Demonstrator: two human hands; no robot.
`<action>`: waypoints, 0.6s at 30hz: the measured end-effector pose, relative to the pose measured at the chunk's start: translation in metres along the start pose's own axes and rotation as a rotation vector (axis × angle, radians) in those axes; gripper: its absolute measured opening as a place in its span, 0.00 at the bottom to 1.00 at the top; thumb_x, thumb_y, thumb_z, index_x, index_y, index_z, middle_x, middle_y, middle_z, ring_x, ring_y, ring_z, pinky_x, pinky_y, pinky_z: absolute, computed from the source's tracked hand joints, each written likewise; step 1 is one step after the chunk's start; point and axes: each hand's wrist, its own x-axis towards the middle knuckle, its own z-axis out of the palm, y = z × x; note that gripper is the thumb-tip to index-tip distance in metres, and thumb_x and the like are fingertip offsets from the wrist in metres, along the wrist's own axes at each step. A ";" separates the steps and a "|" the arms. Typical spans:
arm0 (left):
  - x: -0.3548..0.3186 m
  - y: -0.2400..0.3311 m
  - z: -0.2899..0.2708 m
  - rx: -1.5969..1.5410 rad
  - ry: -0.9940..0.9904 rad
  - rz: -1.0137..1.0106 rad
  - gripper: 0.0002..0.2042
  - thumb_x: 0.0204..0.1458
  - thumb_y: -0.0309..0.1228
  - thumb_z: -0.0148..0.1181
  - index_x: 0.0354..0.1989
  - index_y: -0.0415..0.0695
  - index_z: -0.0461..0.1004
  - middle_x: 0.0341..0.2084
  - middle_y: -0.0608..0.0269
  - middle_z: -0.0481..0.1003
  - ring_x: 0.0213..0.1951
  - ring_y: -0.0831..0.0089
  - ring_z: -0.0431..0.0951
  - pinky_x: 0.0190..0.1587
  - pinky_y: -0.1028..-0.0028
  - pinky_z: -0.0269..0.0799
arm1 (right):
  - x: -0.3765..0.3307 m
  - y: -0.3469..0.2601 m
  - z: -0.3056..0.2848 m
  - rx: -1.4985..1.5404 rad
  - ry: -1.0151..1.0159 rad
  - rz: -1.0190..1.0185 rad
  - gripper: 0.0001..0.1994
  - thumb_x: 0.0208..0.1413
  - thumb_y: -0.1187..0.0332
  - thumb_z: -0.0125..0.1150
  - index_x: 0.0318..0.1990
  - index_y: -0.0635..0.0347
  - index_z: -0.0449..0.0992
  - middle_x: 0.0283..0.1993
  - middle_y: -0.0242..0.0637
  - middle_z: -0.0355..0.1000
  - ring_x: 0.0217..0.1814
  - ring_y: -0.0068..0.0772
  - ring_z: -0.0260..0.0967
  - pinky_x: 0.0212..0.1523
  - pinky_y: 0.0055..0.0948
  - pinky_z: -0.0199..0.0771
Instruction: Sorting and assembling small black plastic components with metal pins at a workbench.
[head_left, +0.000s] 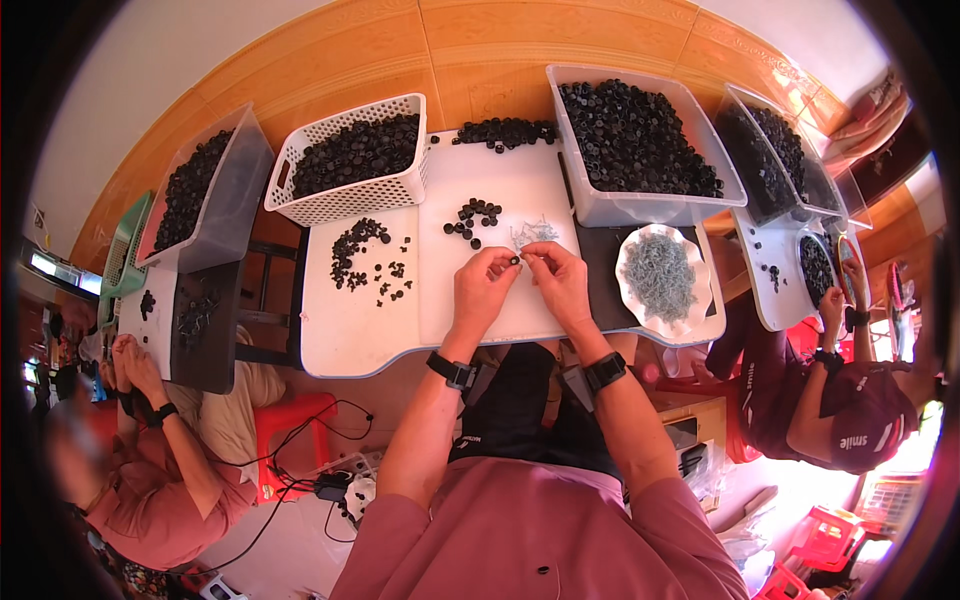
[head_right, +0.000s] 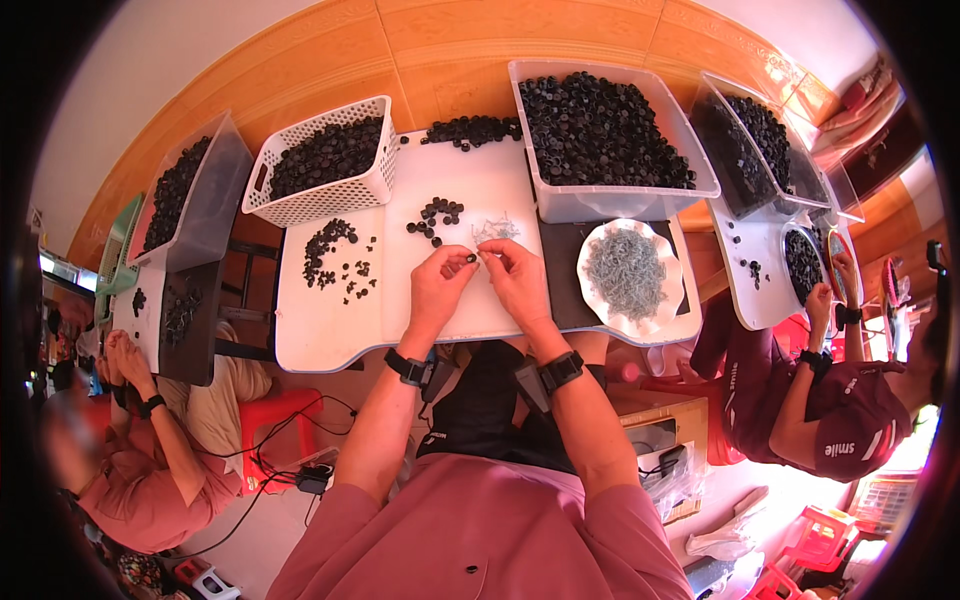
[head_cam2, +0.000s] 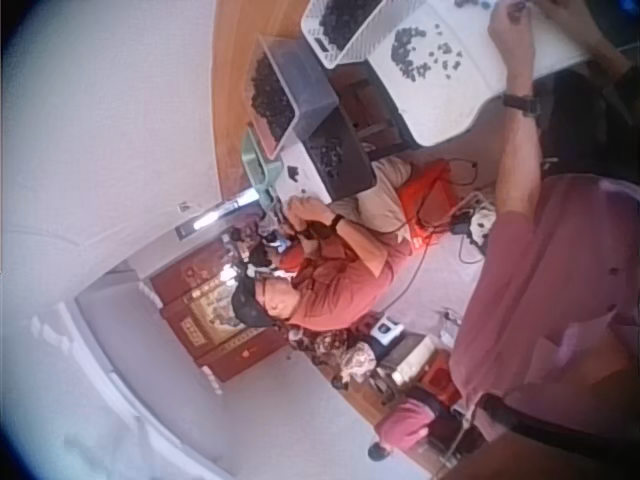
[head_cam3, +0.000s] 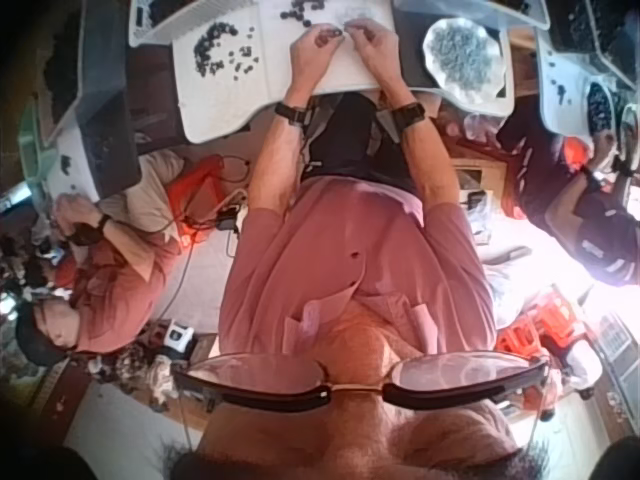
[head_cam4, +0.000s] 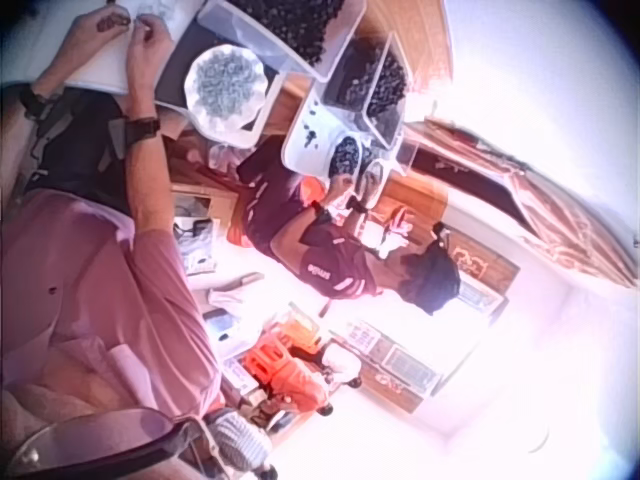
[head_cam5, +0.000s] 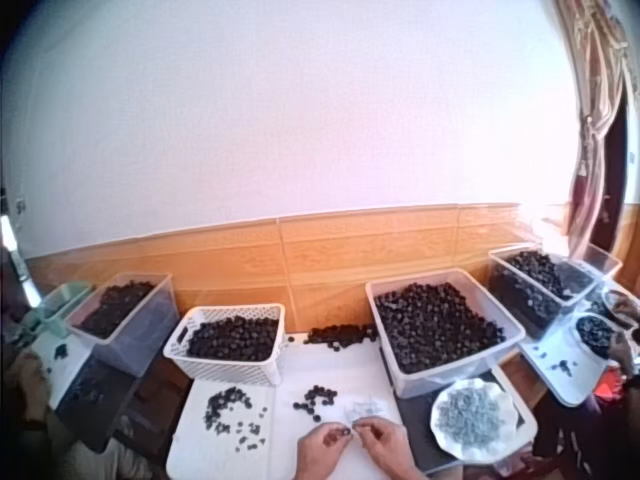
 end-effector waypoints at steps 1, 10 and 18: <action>0.000 -0.001 0.000 -0.035 0.005 -0.027 0.10 0.51 0.25 0.72 0.42 0.41 0.81 0.30 0.59 0.84 0.28 0.73 0.82 0.32 0.73 0.76 | 0.000 -0.002 0.001 0.046 -0.035 0.015 0.07 0.61 0.74 0.65 0.44 0.65 0.83 0.27 0.29 0.76 0.28 0.15 0.69 0.29 0.22 0.71; -0.001 0.002 -0.001 -0.072 -0.031 -0.050 0.09 0.54 0.22 0.69 0.43 0.40 0.80 0.31 0.62 0.84 0.28 0.78 0.80 0.33 0.76 0.75 | 0.003 0.001 0.000 0.176 -0.141 0.040 0.07 0.60 0.78 0.63 0.45 0.64 0.82 0.33 0.29 0.79 0.31 0.15 0.72 0.32 0.19 0.74; 0.000 0.002 -0.002 -0.057 -0.044 -0.013 0.13 0.52 0.21 0.70 0.46 0.42 0.80 0.31 0.64 0.81 0.31 0.81 0.77 0.36 0.78 0.75 | 0.006 0.002 -0.004 0.147 -0.151 -0.004 0.07 0.57 0.77 0.66 0.43 0.63 0.82 0.29 0.24 0.75 0.28 0.11 0.66 0.29 0.17 0.66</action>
